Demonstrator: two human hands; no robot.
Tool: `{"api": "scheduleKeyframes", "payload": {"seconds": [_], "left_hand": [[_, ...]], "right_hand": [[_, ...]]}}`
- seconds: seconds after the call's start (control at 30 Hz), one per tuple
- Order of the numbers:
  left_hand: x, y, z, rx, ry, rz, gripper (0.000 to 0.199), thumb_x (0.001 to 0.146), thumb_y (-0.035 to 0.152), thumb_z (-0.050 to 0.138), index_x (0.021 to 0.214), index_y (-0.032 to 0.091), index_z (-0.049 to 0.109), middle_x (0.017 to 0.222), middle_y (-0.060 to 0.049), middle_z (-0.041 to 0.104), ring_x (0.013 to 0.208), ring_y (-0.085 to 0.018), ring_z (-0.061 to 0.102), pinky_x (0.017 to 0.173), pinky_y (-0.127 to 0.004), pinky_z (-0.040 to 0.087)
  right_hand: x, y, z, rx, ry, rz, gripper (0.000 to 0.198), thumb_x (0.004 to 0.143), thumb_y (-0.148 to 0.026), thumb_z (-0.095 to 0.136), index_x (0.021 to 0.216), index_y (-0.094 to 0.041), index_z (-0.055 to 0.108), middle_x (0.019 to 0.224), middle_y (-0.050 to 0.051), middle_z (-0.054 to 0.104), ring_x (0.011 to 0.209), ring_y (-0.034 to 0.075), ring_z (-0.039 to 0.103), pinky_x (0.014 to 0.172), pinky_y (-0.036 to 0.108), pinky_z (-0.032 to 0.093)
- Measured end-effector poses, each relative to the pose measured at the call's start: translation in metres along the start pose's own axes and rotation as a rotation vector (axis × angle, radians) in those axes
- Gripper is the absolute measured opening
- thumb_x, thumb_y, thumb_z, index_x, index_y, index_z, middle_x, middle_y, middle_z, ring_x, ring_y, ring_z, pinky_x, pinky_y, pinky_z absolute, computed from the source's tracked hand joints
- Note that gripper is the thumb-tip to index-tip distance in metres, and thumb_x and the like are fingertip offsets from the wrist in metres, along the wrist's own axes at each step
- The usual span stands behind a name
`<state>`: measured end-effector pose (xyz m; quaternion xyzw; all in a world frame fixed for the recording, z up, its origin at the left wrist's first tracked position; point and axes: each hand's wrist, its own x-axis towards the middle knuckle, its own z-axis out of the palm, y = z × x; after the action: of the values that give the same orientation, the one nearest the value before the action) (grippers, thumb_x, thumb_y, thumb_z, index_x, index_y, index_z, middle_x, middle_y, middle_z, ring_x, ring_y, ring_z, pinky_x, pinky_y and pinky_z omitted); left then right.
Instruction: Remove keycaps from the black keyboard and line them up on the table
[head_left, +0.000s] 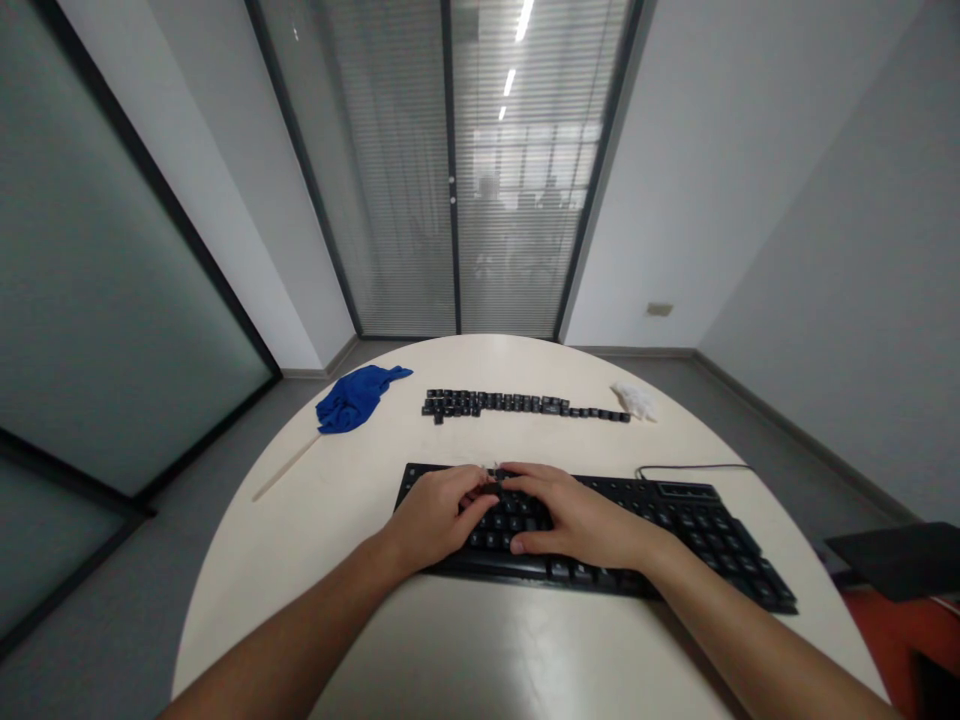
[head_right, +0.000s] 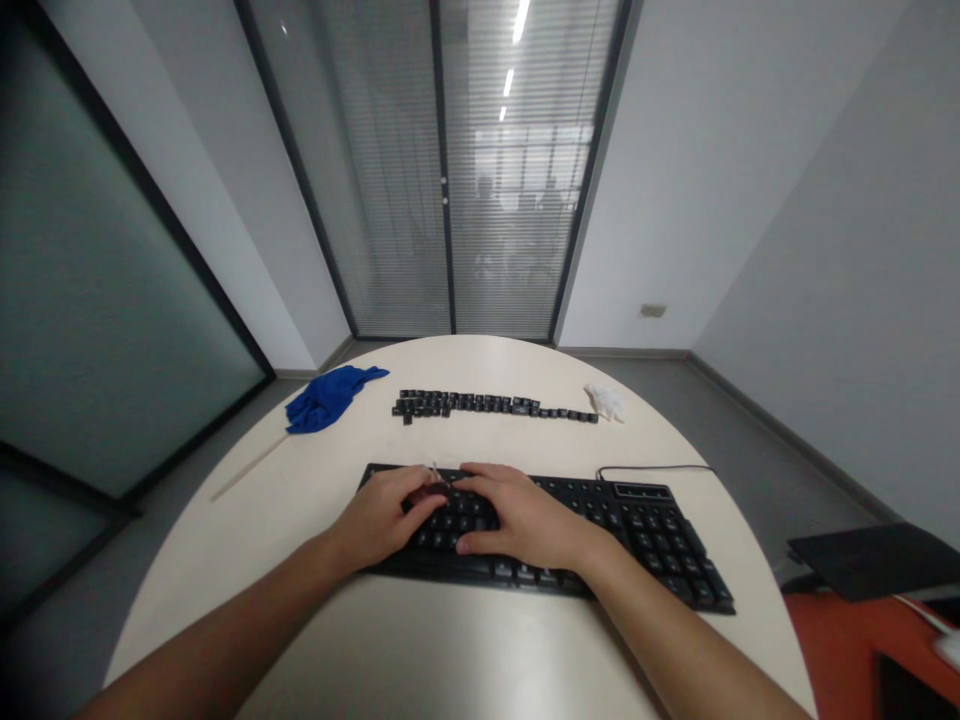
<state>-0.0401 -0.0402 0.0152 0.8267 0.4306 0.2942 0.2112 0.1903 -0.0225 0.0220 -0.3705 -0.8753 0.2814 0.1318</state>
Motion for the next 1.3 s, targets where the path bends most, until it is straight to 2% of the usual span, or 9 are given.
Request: {"api": "scheduleKeyframes", "payload": {"seconds": [0.13, 0.23, 0.47, 0.67, 0.77, 1.07, 1.3], "left_hand": [[0.003, -0.005, 0.005, -0.284, 0.038, -0.232, 0.014, 0.091, 0.030, 0.056, 0.084, 0.018, 0.057, 0.074, -0.003, 0.069, 0.067, -0.017, 0.066, 0.061, -0.025, 0.049], [0.003, -0.007, 0.008, -0.437, 0.034, -0.293, 0.014, 0.089, 0.031, 0.057, 0.085, 0.018, 0.054, 0.078, -0.004, 0.071, 0.074, -0.019, 0.070, 0.065, -0.027, 0.053], [0.004, -0.010, 0.011, -0.556, 0.050, -0.298, 0.016, 0.087, 0.031, 0.060, 0.082, 0.018, 0.052, 0.076, -0.001, 0.068, 0.073, -0.017, 0.071, 0.066, -0.027, 0.055], [0.007, -0.017, 0.011, -0.674, 0.074, -0.411, 0.020, 0.087, 0.033, 0.062, 0.085, 0.016, 0.053, 0.085, -0.005, 0.068, 0.072, -0.017, 0.072, 0.062, -0.025, 0.055], [0.008, -0.017, 0.010, -0.703, 0.077, -0.409, 0.020, 0.086, 0.032, 0.063, 0.088, 0.015, 0.055, 0.086, -0.006, 0.068, 0.074, -0.017, 0.073, 0.064, -0.024, 0.054], [0.009, -0.014, 0.008, -0.765, 0.130, -0.429, 0.023, 0.084, 0.034, 0.067, 0.087, 0.014, 0.055, 0.089, -0.007, 0.072, 0.076, -0.017, 0.074, 0.066, -0.024, 0.055], [0.008, -0.016, 0.009, -0.789, 0.105, -0.401, 0.021, 0.083, 0.032, 0.068, 0.086, 0.014, 0.058, 0.086, -0.006, 0.073, 0.076, -0.016, 0.073, 0.066, -0.023, 0.055]], "right_hand": [[0.000, 0.001, 0.001, 0.004, -0.003, 0.010, 0.072, 0.075, -0.053, 0.072, 0.137, -0.023, 0.053, 0.149, 0.012, 0.041, 0.137, 0.030, 0.039, 0.114, 0.045, 0.029], [0.000, 0.000, 0.001, 0.009, 0.003, 0.000, 0.072, 0.074, -0.052, 0.073, 0.137, -0.022, 0.054, 0.149, 0.013, 0.042, 0.136, 0.031, 0.039, 0.114, 0.047, 0.030], [-0.001, 0.001, 0.002, 0.008, 0.003, -0.002, 0.072, 0.075, -0.054, 0.072, 0.137, -0.023, 0.053, 0.150, 0.013, 0.041, 0.137, 0.031, 0.038, 0.114, 0.047, 0.030], [-0.001, 0.002, 0.003, 0.018, 0.016, 0.005, 0.074, 0.073, -0.055, 0.073, 0.137, -0.023, 0.054, 0.149, 0.013, 0.042, 0.136, 0.032, 0.040, 0.113, 0.046, 0.031], [0.000, 0.002, 0.003, 0.037, 0.021, 0.006, 0.073, 0.073, -0.054, 0.074, 0.136, -0.025, 0.054, 0.148, 0.012, 0.044, 0.135, 0.031, 0.041, 0.113, 0.046, 0.031], [0.008, 0.000, 0.011, 0.188, 0.176, -0.026, 0.038, 0.082, -0.038, 0.069, 0.118, -0.025, 0.066, 0.132, 0.007, 0.060, 0.120, 0.023, 0.056, 0.107, 0.041, 0.040], [0.013, -0.002, 0.016, 0.226, 0.249, 0.002, 0.023, 0.084, -0.031, 0.067, 0.106, -0.024, 0.070, 0.109, 0.004, 0.071, 0.104, 0.021, 0.063, 0.097, 0.037, 0.046]]}}
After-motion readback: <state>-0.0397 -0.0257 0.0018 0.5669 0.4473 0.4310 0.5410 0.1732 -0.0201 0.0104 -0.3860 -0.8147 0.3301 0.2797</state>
